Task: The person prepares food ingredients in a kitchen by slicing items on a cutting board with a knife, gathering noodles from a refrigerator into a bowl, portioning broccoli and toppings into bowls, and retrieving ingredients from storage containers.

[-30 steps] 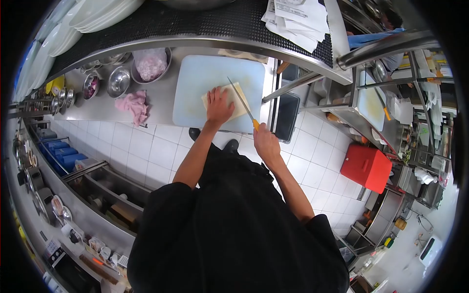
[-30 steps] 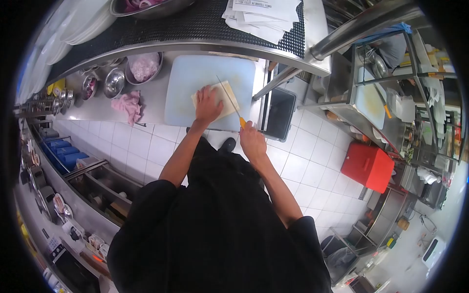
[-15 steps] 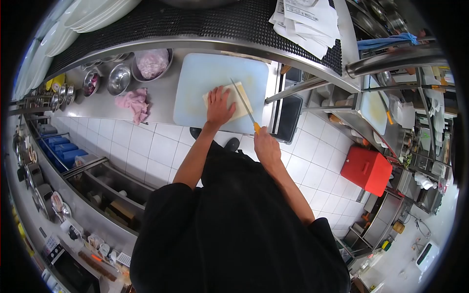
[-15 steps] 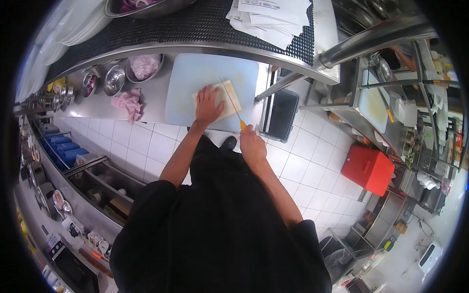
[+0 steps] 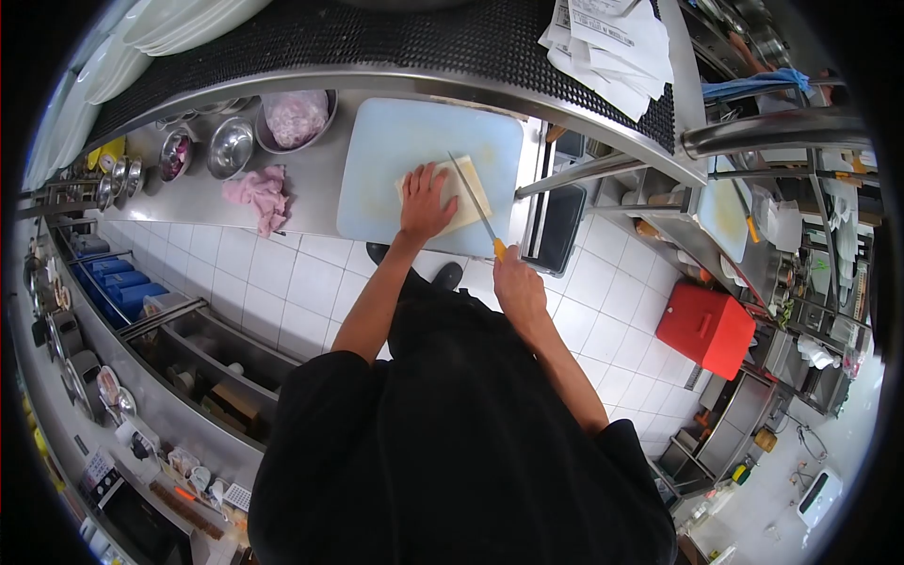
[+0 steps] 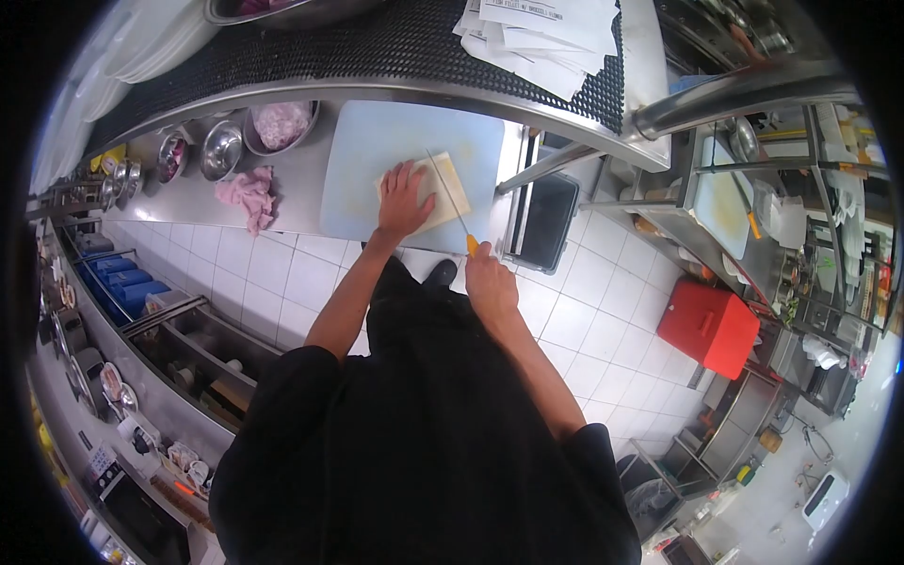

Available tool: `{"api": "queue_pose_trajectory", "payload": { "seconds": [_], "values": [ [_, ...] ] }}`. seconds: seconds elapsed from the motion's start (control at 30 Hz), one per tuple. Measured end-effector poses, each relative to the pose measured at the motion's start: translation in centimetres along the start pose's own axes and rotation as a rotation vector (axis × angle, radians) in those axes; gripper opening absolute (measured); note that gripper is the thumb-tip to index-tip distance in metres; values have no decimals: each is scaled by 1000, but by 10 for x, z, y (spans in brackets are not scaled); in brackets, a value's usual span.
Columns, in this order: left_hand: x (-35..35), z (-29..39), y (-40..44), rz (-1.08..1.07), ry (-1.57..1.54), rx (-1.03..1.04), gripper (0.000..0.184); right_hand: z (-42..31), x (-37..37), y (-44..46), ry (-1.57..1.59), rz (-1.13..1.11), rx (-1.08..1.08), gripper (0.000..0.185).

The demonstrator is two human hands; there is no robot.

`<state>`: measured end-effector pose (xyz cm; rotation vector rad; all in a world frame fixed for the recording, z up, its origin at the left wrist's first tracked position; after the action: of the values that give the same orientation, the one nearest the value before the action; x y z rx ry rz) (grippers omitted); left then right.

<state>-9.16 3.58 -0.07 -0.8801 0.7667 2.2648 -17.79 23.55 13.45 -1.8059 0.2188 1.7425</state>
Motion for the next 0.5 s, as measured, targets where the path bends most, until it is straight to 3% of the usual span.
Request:
{"api": "queue_pose_trajectory", "payload": {
  "seconds": [0.5],
  "values": [
    [-3,-7,5,-33,-30,-29,61,1,19,18,2,-148,30,26]
  ]
}}
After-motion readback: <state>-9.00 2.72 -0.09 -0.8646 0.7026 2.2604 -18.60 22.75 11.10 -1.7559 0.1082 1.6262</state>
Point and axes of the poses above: each hand's wrist, its own y-axis towards the middle knuckle, its own x-axis out of the palm, z = x × y, the point moved 1 cm from there along y, towards the middle knuckle, and after that the axes turned 13 degrees about -y, right-handed, at the moved point
